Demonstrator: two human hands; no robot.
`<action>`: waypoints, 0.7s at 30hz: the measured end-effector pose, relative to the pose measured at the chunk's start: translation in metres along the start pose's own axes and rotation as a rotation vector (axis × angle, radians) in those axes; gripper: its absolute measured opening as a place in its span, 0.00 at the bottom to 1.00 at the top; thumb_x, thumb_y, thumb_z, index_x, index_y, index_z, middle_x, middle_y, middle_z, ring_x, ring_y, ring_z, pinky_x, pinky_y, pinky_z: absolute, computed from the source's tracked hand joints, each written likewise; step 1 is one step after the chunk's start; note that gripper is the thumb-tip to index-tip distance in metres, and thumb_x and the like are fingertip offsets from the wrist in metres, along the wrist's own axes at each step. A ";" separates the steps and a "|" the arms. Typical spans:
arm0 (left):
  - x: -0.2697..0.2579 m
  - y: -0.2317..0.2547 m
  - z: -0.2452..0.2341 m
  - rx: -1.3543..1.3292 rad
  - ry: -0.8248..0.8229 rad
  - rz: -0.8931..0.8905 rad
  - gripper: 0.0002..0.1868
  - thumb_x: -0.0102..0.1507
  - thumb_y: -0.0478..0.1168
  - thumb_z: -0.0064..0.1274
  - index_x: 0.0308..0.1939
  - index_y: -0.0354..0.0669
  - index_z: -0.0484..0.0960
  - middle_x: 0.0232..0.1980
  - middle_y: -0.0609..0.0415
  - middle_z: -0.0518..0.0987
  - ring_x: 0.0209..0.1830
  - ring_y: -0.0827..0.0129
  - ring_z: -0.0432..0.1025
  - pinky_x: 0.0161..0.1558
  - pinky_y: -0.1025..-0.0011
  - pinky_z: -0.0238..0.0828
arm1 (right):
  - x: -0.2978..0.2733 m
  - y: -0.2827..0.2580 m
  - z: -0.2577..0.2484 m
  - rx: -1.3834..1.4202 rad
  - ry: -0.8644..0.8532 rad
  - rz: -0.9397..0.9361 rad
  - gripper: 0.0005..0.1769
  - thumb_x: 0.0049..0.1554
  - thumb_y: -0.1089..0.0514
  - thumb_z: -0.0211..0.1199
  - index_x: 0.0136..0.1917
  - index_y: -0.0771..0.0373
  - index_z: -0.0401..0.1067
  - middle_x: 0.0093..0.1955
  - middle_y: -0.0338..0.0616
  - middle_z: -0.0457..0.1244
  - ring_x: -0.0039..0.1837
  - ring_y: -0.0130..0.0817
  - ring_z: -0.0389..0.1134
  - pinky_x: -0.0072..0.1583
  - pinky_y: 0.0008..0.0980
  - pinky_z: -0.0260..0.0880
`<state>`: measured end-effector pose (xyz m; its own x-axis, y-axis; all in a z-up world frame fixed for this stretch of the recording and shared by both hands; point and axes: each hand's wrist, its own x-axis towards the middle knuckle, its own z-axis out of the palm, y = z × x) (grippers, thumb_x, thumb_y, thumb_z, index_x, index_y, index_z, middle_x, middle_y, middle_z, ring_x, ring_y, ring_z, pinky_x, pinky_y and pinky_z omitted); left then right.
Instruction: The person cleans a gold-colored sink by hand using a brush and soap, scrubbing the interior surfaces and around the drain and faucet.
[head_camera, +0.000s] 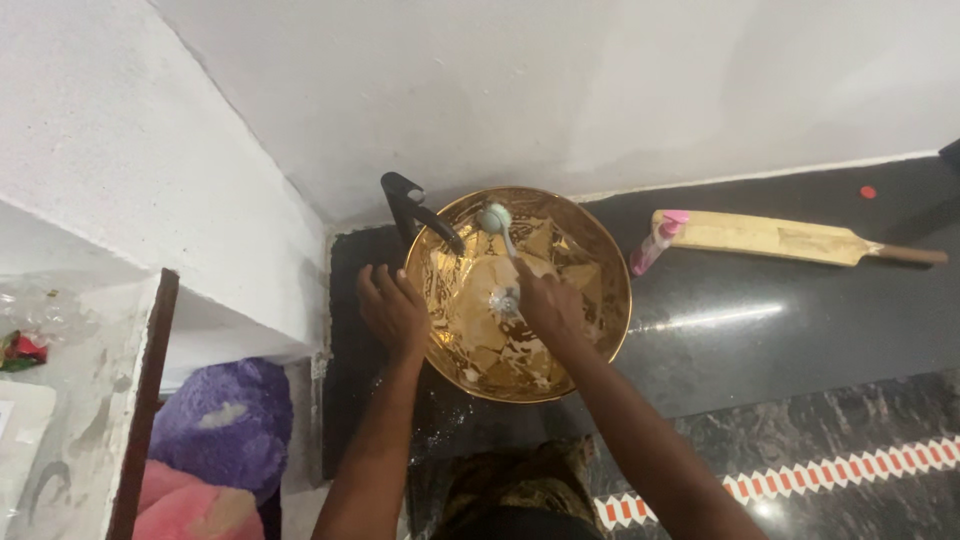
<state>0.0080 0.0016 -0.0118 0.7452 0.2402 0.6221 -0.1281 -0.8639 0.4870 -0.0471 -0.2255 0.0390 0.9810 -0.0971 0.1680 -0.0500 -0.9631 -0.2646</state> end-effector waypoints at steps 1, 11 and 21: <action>-0.001 0.000 -0.002 -0.006 0.009 0.004 0.18 0.73 0.44 0.45 0.58 0.32 0.74 0.64 0.34 0.71 0.62 0.41 0.70 0.57 0.48 0.68 | -0.002 0.001 0.006 0.065 -0.043 0.030 0.26 0.63 0.55 0.55 0.73 0.48 0.67 0.33 0.52 0.68 0.32 0.48 0.70 0.35 0.49 0.68; -0.001 0.005 -0.007 -0.013 0.027 0.022 0.17 0.73 0.44 0.45 0.58 0.34 0.74 0.64 0.35 0.71 0.62 0.40 0.70 0.57 0.48 0.69 | -0.044 0.005 0.040 0.447 -0.240 -0.212 0.24 0.67 0.44 0.50 0.73 0.48 0.70 0.39 0.53 0.71 0.37 0.45 0.72 0.42 0.47 0.74; -0.003 0.005 -0.009 -0.001 0.002 0.052 0.16 0.73 0.43 0.45 0.58 0.33 0.74 0.64 0.34 0.70 0.61 0.40 0.70 0.57 0.47 0.69 | 0.005 0.019 0.014 -0.049 -0.049 -0.108 0.26 0.60 0.44 0.57 0.69 0.54 0.69 0.29 0.47 0.67 0.28 0.38 0.67 0.30 0.42 0.65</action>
<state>-0.0006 0.0006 -0.0059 0.7366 0.1961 0.6473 -0.1671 -0.8746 0.4551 -0.0402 -0.2407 0.0213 0.9891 0.0186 0.1463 0.0481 -0.9785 -0.2005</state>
